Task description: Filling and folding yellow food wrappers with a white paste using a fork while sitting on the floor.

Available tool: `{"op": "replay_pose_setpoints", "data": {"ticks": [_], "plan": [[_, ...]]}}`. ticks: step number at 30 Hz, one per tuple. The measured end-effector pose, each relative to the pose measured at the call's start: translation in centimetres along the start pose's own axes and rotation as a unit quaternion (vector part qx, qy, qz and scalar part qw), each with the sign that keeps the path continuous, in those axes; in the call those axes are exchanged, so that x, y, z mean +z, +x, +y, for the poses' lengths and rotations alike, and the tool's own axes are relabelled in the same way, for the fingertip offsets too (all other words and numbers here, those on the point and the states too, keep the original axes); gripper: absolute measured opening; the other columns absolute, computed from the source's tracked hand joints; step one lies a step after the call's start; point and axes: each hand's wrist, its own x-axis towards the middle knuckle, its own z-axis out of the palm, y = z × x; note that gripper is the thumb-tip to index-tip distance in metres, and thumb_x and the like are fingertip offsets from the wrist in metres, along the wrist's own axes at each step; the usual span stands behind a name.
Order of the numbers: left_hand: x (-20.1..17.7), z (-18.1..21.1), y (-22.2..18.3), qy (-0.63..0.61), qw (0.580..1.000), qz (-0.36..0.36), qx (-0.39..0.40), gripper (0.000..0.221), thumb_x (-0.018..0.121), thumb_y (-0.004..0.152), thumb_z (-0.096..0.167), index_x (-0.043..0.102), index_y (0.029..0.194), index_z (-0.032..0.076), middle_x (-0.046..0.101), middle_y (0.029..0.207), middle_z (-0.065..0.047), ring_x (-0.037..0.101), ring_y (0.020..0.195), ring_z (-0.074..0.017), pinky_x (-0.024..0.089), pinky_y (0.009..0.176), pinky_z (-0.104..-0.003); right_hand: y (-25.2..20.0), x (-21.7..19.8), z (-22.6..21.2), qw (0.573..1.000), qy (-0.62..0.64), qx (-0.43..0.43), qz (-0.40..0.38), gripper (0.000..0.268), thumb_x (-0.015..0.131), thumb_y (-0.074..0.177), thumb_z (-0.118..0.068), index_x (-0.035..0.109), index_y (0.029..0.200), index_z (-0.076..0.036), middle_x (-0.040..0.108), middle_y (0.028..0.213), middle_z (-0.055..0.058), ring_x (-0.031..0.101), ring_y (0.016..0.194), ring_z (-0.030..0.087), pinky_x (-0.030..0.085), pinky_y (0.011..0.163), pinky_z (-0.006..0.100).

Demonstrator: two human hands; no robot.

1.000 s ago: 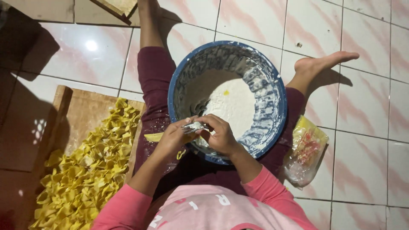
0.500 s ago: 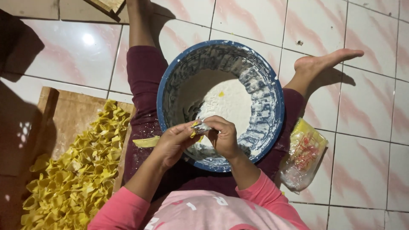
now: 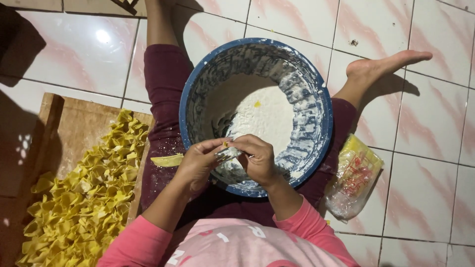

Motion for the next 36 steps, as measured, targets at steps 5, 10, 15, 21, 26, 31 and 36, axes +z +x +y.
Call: {"op": "replay_pose_setpoints", "data": {"ticks": [5, 10, 15, 21, 26, 31, 36], "plan": [[0.2, 0.4, -0.5, -0.024, 1.000, 0.006, -0.018, 0.035, 0.080, 0.085, 0.006, 0.073, 0.117, -0.006, 0.075, 0.098, -0.013, 0.074, 0.084, -0.0213, 0.063, 0.078, -0.034, -0.2, -0.1, -0.4, 1.000, -0.022, 0.007, -0.010, 0.019, 0.075, 0.087, 0.001, 0.083, 0.101, -0.009, 0.075, 0.090, 0.007, 0.063, 0.063, 0.013, 0.053, 0.054, 0.024], [0.0, -0.3, -0.3, -0.102, 0.994, 0.022, 0.010, 0.040, 0.082, 0.082, 0.009, 0.072, 0.117, -0.007, 0.073, 0.102, -0.015, 0.074, 0.089, -0.0227, 0.063, 0.083, -0.034, -0.6, -0.8, 1.3, 0.996, -0.036, 0.085, 0.009, 0.013, 0.071, 0.090, 0.005, 0.077, 0.101, -0.001, 0.069, 0.093, 0.011, 0.062, 0.069, 0.013, 0.052, 0.061, 0.021], [-1.0, -3.5, 1.5, -0.078, 0.994, 0.005, 0.075, 0.040, 0.087, 0.079, 0.011, 0.074, 0.113, -0.005, 0.073, 0.094, -0.014, 0.073, 0.080, -0.0185, 0.064, 0.070, -0.027, -0.8, -0.2, 0.0, 0.985, -0.027, 0.172, 0.024, 0.008, 0.073, 0.090, 0.002, 0.077, 0.093, -0.003, 0.064, 0.072, 0.003, 0.054, 0.065, 0.009, 0.051, 0.061, 0.025], [-0.2, -3.0, 1.4, -0.032, 0.989, 0.009, 0.142, 0.032, 0.085, 0.077, 0.010, 0.078, 0.107, 0.000, 0.072, 0.090, -0.013, 0.070, 0.077, -0.0152, 0.062, 0.064, -0.025, -0.9, 0.9, -0.2, 0.982, 0.048, 0.183, 0.032, 0.009, 0.062, 0.100, -0.003, 0.069, 0.100, 0.002, 0.044, 0.061, -0.003, 0.036, 0.051, 0.002, 0.029, 0.047, 0.017], [-0.6, -3.6, 1.8, -0.043, 0.987, 0.006, 0.154, 0.033, 0.085, 0.077, 0.007, 0.077, 0.108, -0.002, 0.072, 0.093, -0.016, 0.073, 0.078, -0.0182, 0.063, 0.064, -0.025, -1.6, -0.1, 3.6, 0.978, 0.072, 0.196, 0.017, 0.009, 0.069, 0.097, -0.005, 0.068, 0.098, 0.004, 0.048, 0.058, 0.002, 0.040, 0.046, 0.004, 0.033, 0.039, 0.019], [-0.8, -4.0, 2.1, -0.031, 0.986, -0.007, 0.164, 0.029, 0.082, 0.080, 0.004, 0.076, 0.108, -0.004, 0.072, 0.093, -0.020, 0.074, 0.078, -0.0206, 0.065, 0.066, -0.026, -1.4, 0.1, 4.1, 0.974, 0.080, 0.211, 0.023, 0.014, 0.075, 0.095, -0.007, 0.068, 0.096, 0.005, 0.050, 0.056, 0.006, 0.045, 0.041, 0.008, 0.040, 0.030, 0.023], [-0.5, -3.3, 1.5, -0.036, 0.983, 0.002, 0.177, 0.029, 0.081, 0.082, 0.005, 0.075, 0.109, -0.004, 0.071, 0.094, -0.020, 0.073, 0.081, -0.0214, 0.065, 0.068, -0.028, -1.5, 0.0, 2.9, 0.976, 0.082, 0.202, 0.000, 0.010, 0.068, 0.100, -0.004, 0.068, 0.096, 0.005, 0.049, 0.062, 0.003, 0.041, 0.052, 0.004, 0.035, 0.043, 0.018]]}}
